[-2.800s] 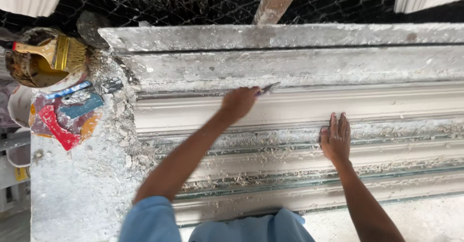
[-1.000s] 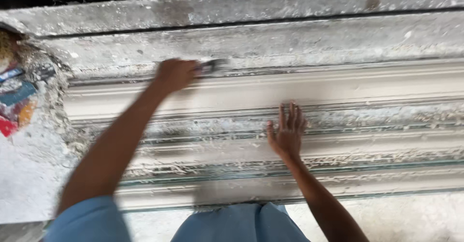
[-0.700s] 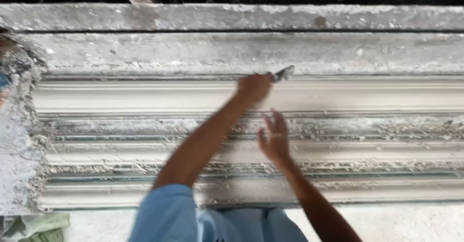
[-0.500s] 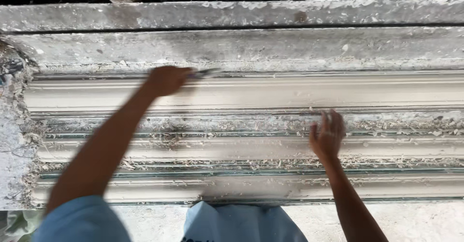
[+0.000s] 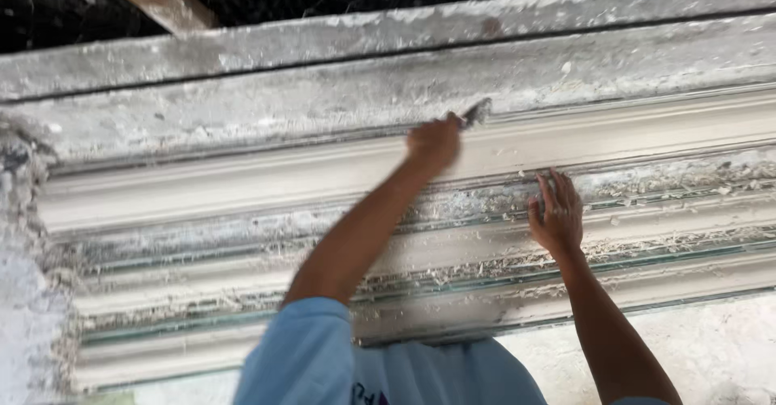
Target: The person cleans dried plaster residue off decorative cornice moldings laid on a work table, using a small scraper to run along the grooves and flutes of each piece. They hold each molding steady with one hand while scraping, working along the length of the pieces and moving between them.
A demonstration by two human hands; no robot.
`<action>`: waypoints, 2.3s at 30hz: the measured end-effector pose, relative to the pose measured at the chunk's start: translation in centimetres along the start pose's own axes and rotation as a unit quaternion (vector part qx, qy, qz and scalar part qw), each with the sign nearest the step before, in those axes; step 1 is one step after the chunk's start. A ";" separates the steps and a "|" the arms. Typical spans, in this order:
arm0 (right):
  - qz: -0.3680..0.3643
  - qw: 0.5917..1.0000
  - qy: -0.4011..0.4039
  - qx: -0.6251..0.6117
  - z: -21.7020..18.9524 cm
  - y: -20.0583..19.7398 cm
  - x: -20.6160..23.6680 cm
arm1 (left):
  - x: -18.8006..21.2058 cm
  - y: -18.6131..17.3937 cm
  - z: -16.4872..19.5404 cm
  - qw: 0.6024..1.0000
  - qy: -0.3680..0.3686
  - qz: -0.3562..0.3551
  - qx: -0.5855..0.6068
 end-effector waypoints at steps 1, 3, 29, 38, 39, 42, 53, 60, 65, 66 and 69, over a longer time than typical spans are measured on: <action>0.000 1.000 -0.005 0.013 -0.2 -0.2 0.0 | -0.4 -0.6 1.5 0.998 0.003 0.054 0.040; -0.004 1.000 -0.009 0.026 -0.4 -0.5 0.1 | 0.0 -0.4 1.3 0.998 0.051 0.008 0.033; 0.006 1.000 0.021 0.012 0.5 -1.2 0.1 | -3.6 -2.3 8.4 0.923 0.354 0.105 -0.113; 0.007 1.000 0.024 0.008 0.8 0.2 -0.1 | 8.0 -10.1 -18.1 0.982 0.075 0.044 -0.168; 0.007 1.000 0.020 0.007 0.8 0.2 -0.1 | 6.9 -9.2 -15.2 0.981 0.077 0.062 -0.165; 0.004 1.000 0.015 0.000 0.7 0.1 0.1 | 0.7 -3.9 -0.1 0.972 0.111 0.090 -0.185; 0.021 0.988 -0.042 -0.148 17.1 -4.2 -2.2 | -8.8 3.9 26.8 0.987 0.118 0.069 -0.084; -0.020 0.998 0.049 0.035 38.0 -7.6 -5.4 | -0.5 -3.6 2.9 0.986 -0.097 -0.062 -0.124; -0.039 0.998 0.048 0.009 37.6 -6.4 -5.2 | -6.5 0.1 13.6 0.992 -0.024 -0.029 -0.119; -0.039 0.998 0.052 0.005 37.5 -6.5 -5.2 | -8.7 1.0 18.2 0.996 0.011 -0.005 -0.093; -0.020 0.999 0.046 0.012 37.4 -7.4 -5.4 | -13.2 4.9 30.1 0.999 0.010 -0.023 -0.023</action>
Point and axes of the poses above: each hand's wrist, its own x-axis away from the middle knuckle, its own y-axis out of the palm, z = x × y, the point moved 6 cm from there along -x, towards the middle knuckle, and after that the axes turned 9 degrees about z, right-handed, at the moved point
